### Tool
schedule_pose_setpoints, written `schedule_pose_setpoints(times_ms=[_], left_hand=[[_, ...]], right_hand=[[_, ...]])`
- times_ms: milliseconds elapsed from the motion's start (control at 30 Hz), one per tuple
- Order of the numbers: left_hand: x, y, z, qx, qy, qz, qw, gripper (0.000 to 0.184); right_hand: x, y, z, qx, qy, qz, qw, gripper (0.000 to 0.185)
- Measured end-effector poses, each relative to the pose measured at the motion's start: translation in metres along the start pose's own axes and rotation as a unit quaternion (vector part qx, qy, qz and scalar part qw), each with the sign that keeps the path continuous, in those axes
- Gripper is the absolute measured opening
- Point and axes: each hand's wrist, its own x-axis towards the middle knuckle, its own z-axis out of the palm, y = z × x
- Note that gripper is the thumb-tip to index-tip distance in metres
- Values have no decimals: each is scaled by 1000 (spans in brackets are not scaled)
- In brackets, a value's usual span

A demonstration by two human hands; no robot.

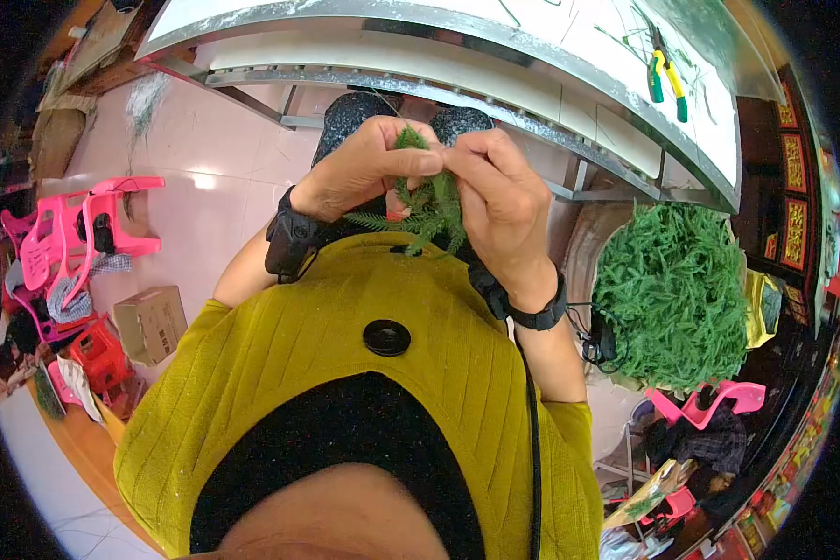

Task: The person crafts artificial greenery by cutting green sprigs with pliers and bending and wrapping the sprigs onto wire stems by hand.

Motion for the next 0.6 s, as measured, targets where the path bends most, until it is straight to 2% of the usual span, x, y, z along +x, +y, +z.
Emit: schedule_pose_setpoints(times_ms=[167,267,300,367,433,467,533,600], left_hand=[[0,-1,-5,96,17,17,995,13],[2,-8,-5,223,69,71,970,12],[4,-13,-4,302,109,142,936,12],[9,-26,-1,445,182,279,831,14],[11,-33,5,479,236,329,779,13],[13,-36,7,494,262,354,750,13],[16,-41,4,489,267,384,736,13],[18,-45,2,485,270,413,722,13]], right_hand=[[3,-2,2,29,-10,38,999,21],[4,-1,4,19,-9,41,999,23],[2,-3,5,7,-7,54,998,24],[-1,-4,9,-3,3,84,996,25],[-3,-2,13,-2,23,112,993,24],[-5,1,14,53,24,170,984,22],[-9,9,18,163,25,279,946,20],[-9,16,15,289,14,312,905,17]])
